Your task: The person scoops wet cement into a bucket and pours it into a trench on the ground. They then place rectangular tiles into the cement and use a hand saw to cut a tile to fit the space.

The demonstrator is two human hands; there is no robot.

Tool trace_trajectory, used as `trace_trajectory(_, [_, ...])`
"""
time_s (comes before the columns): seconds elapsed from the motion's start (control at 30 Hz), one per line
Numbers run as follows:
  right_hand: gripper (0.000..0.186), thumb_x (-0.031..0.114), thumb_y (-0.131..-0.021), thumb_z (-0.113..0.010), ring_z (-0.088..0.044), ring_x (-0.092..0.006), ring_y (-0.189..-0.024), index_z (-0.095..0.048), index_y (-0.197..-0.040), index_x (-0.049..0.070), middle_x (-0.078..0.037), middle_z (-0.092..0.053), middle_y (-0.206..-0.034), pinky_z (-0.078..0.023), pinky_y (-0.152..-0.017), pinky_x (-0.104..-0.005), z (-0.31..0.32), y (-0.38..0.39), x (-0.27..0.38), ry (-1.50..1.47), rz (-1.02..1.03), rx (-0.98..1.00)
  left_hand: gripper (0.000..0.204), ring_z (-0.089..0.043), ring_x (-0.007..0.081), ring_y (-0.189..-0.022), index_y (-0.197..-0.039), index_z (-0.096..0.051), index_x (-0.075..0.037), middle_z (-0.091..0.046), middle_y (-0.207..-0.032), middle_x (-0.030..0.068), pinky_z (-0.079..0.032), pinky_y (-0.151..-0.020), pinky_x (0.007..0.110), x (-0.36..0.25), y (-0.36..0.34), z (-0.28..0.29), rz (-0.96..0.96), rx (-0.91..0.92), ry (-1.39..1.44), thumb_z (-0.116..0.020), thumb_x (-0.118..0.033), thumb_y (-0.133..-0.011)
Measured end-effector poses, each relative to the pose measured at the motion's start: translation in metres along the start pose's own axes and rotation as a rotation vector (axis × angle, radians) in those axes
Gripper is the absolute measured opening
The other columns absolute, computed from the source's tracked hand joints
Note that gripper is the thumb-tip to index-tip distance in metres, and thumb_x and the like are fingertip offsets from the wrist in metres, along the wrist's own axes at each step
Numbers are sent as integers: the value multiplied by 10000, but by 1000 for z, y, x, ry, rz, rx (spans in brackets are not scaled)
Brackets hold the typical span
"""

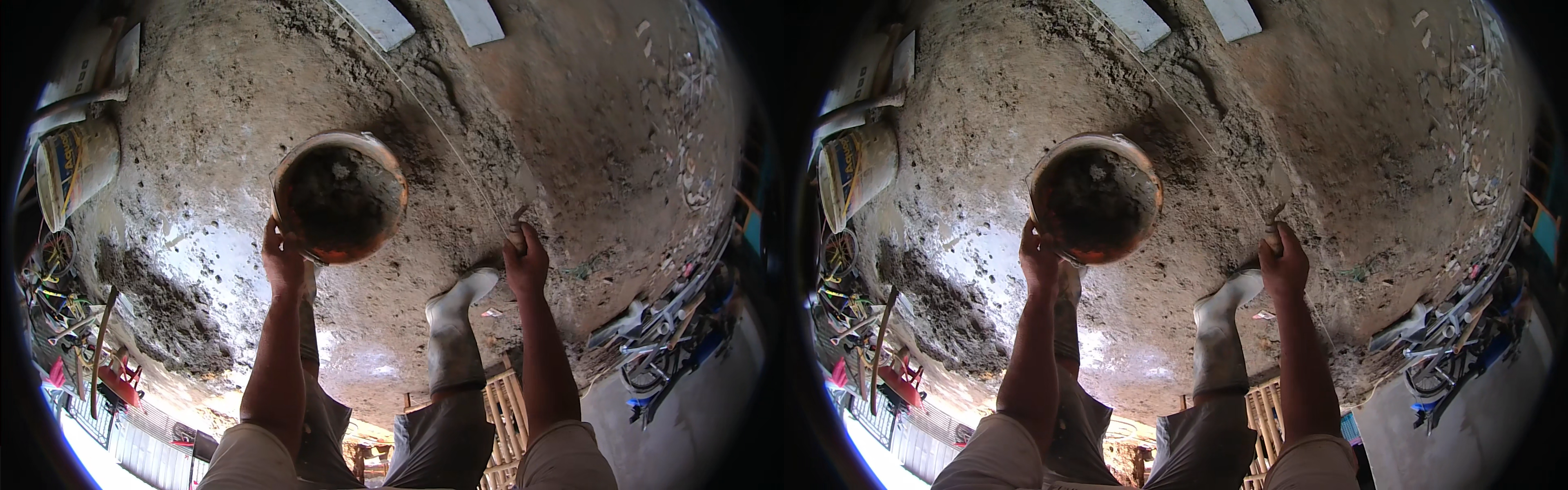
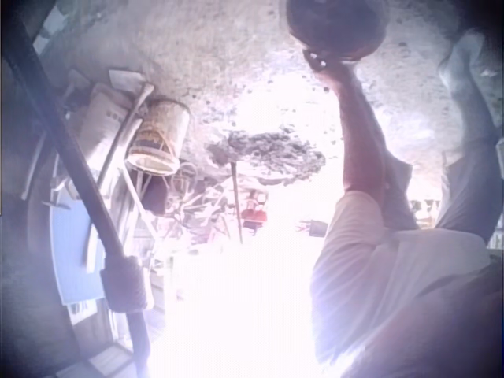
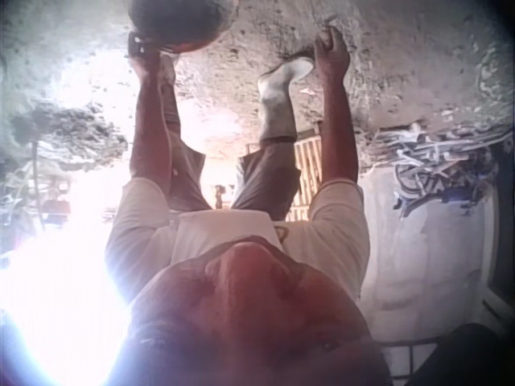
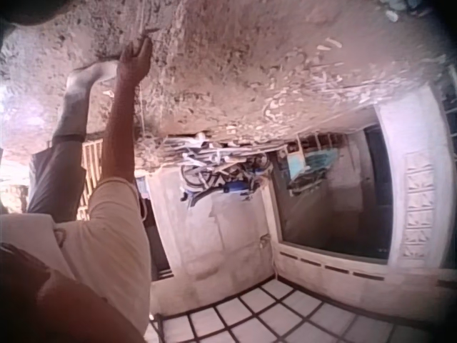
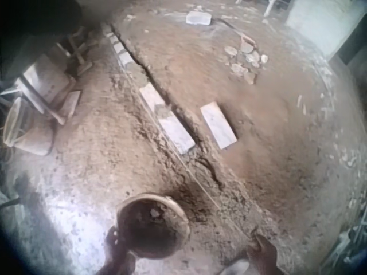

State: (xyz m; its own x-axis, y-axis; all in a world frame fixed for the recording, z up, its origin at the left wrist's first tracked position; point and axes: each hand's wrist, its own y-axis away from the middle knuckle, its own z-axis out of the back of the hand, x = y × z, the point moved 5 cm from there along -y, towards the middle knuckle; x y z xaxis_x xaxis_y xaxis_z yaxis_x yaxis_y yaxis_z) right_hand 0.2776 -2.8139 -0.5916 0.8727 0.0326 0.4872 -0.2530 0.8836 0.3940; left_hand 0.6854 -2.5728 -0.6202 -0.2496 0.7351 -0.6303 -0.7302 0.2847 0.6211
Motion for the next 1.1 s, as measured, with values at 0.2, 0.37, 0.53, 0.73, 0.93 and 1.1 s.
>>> trace_trajectory(0.2, [450,300,-935,-637,-647,-364,-1085,-561,-1328,94,-170,-658,-1194,-524,-892,-454,-34,-44,-12,192,-93,-22,500,-667,136,-708,-1449,-435,-18,-676,-818,83,-564,-571,296,-3,0,-1,-6,2,26,-512,-63,-957])
trace_trajectory(0.37, [349,383,-969,-590,-644,-375,-913,-578,-1186,111,-151,-664,-964,-507,-794,-461,-15,-15,-53,-88,-290,96,501,-670,136,-748,-1466,-412,-28,-684,-872,87,-582,-600,294,6,2,6,-4,-10,-34,-508,-54,-976])
trace_trajectory(0.53, [357,431,-995,-537,-589,-352,-720,-544,-992,75,-91,-582,-713,-495,-726,-458,-23,-6,-140,-73,-329,236,501,-674,144,-819,-1485,-385,-44,-678,-938,93,-591,-624,298,3,4,-1,40,22,50,-492,-45,-996])
trace_trajectory(0.73, [468,530,-995,-479,-639,-458,-942,-578,-1099,85,-215,-680,-973,-493,-763,-526,-63,-82,-92,116,-126,360,483,-673,145,-813,-1453,-424,-47,-673,-928,85,-588,-627,305,7,7,0,61,-39,49,-495,-20,-975])
trace_trajectory(0.93, [438,510,-995,-503,-663,-443,-938,-564,-1144,102,-185,-701,-971,-518,-786,-536,-78,-140,-72,209,-61,373,497,-675,166,-807,-1415,-460,-56,-674,-920,94,-569,-591,323,18,16,-4,-29,-74,0,-514,-29,-922])
trace_trajectory(1.1, [422,495,-989,-524,-676,-431,-868,-532,-1193,126,-187,-698,-921,-524,-722,-532,-42,-108,-86,404,-28,434,438,-671,177,-792,-1406,-460,-55,-673,-917,98,-563,-576,323,23,17,-3,77,-138,8,-536,-192,-998])
